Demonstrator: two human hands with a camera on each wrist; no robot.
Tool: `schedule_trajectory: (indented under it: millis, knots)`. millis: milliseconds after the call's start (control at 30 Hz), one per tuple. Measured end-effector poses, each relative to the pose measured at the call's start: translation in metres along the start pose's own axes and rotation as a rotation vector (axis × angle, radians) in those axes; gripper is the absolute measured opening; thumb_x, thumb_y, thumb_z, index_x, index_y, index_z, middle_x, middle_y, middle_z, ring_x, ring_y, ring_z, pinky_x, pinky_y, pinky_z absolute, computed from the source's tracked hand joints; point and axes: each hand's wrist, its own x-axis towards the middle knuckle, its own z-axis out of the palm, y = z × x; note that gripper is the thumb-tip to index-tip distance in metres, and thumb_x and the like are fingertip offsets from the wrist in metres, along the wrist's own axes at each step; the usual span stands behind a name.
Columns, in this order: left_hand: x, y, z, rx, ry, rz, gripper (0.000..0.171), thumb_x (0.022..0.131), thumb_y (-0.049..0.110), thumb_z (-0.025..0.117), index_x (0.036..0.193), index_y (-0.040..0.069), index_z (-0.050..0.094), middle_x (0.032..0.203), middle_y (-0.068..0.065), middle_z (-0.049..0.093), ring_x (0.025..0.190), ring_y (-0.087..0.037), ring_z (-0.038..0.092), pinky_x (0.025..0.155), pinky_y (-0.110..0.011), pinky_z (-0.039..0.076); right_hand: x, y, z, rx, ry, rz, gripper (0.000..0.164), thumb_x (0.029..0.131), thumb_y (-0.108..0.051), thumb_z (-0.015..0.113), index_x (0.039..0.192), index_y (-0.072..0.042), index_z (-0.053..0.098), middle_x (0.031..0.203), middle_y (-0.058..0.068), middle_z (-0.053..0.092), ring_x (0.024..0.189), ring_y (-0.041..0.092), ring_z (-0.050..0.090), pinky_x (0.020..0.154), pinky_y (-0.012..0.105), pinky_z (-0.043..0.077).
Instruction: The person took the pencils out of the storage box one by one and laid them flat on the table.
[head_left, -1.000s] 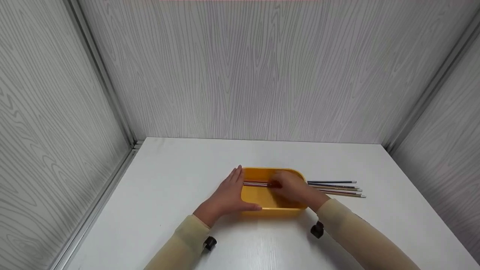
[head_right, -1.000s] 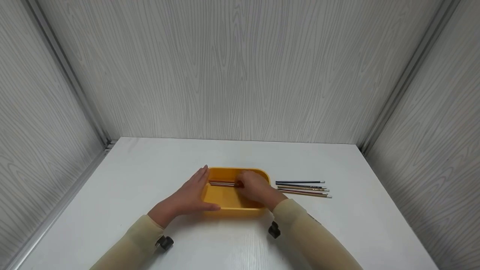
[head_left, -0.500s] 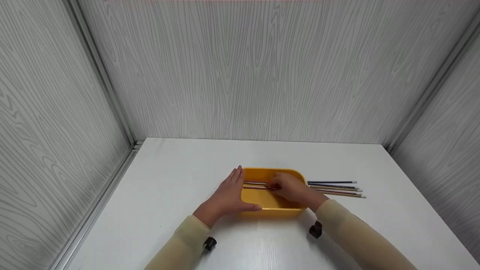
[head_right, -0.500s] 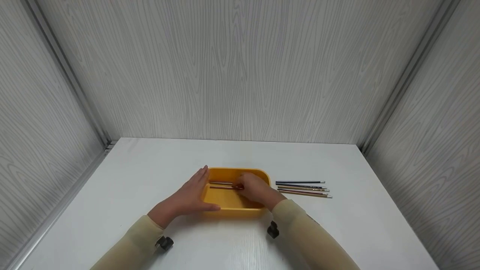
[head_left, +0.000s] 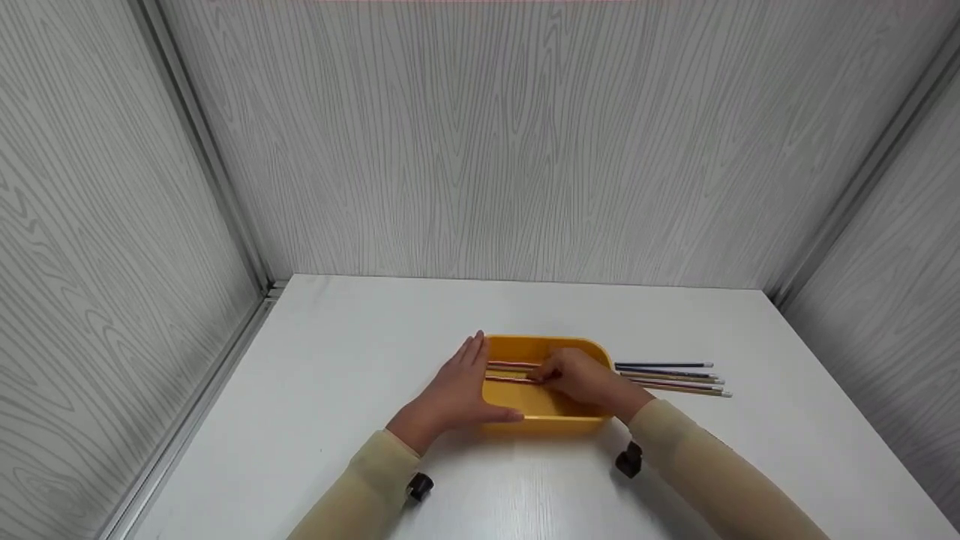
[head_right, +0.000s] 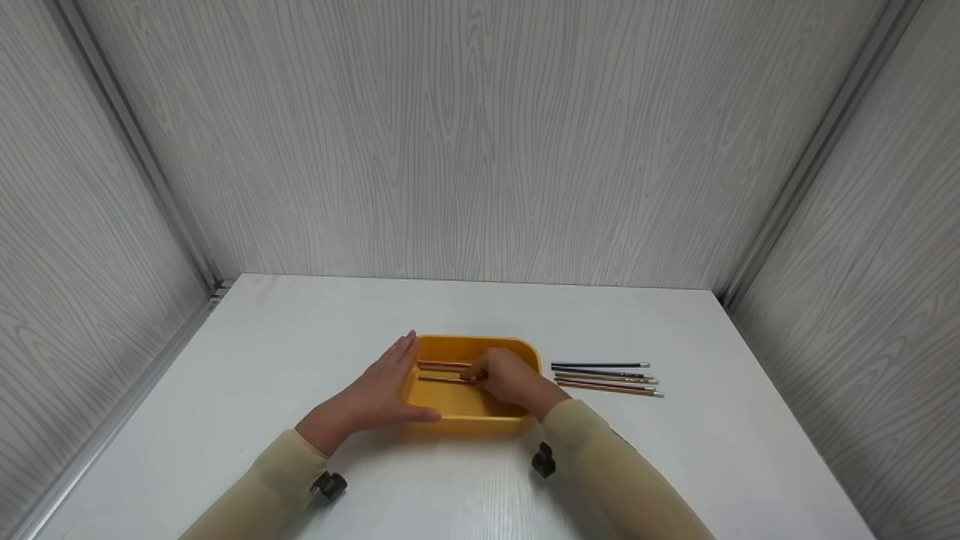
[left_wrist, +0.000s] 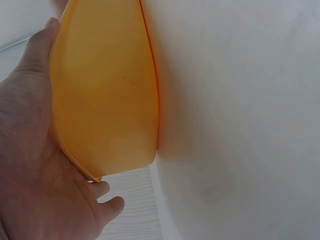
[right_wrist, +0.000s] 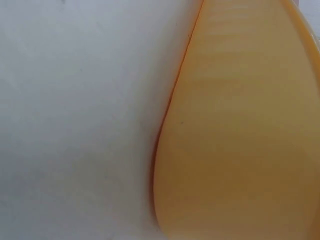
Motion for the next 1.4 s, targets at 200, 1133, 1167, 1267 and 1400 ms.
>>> schedule_trajectory:
  millis: [200, 1133, 1167, 1267, 1400]
  knots:
    - [0.001, 0.001, 0.001, 0.001, -0.008, -0.002, 0.147, 0.078, 0.085, 0.08, 0.177, 0.001, 0.01, 0.186, -0.013, 0.003, 0.172, -0.033, 0.004, 0.137, -0.051, 0.016, -0.001, 0.0, 0.002, -0.002, 0.005, 0.055, 0.024, 0.103, 0.0, 0.076, 0.124, -0.007, 0.085, 0.118, 0.003, 0.083, 0.106, 0.02, 0.075, 0.1, 0.043, 0.064]
    - [-0.002, 0.002, -0.001, -0.01, -0.003, 0.005, 0.147, 0.078, 0.086, 0.079, 0.177, 0.001, 0.01, 0.186, -0.013, 0.003, 0.172, -0.033, 0.006, 0.136, -0.053, 0.016, -0.019, -0.011, -0.036, 0.118, 0.039, 0.039, 0.023, 0.101, -0.002, 0.075, 0.121, -0.007, 0.086, 0.104, 0.002, 0.075, 0.089, 0.017, 0.063, 0.076, 0.027, 0.056]
    - [-0.002, 0.002, -0.001, -0.009, -0.003, 0.002, 0.147, 0.078, 0.086, 0.079, 0.177, 0.002, 0.01, 0.186, -0.013, 0.003, 0.172, -0.033, 0.005, 0.136, -0.052, 0.015, -0.021, -0.01, -0.038, 0.123, 0.042, 0.036, 0.024, 0.101, -0.001, 0.075, 0.122, -0.006, 0.086, 0.102, 0.002, 0.074, 0.088, 0.017, 0.063, 0.076, 0.027, 0.056]
    - [-0.002, 0.002, -0.001, -0.006, -0.001, -0.004, 0.147, 0.077, 0.086, 0.079, 0.177, 0.002, 0.01, 0.186, -0.012, 0.004, 0.172, -0.032, 0.005, 0.136, -0.052, 0.014, -0.026, -0.008, -0.044, 0.147, 0.04, 0.051, 0.024, 0.103, -0.003, 0.074, 0.124, -0.007, 0.085, 0.102, 0.002, 0.073, 0.086, 0.019, 0.061, 0.074, 0.027, 0.055]
    - [-0.001, 0.002, -0.001, 0.008, 0.005, -0.003, 0.147, 0.078, 0.085, 0.079, 0.177, 0.001, 0.011, 0.186, -0.014, 0.004, 0.172, -0.033, 0.006, 0.136, -0.052, 0.016, -0.032, -0.006, -0.051, 0.159, 0.042, 0.071, 0.024, 0.104, -0.004, 0.074, 0.124, -0.01, 0.086, 0.102, -0.001, 0.072, 0.087, 0.021, 0.06, 0.073, 0.027, 0.055]
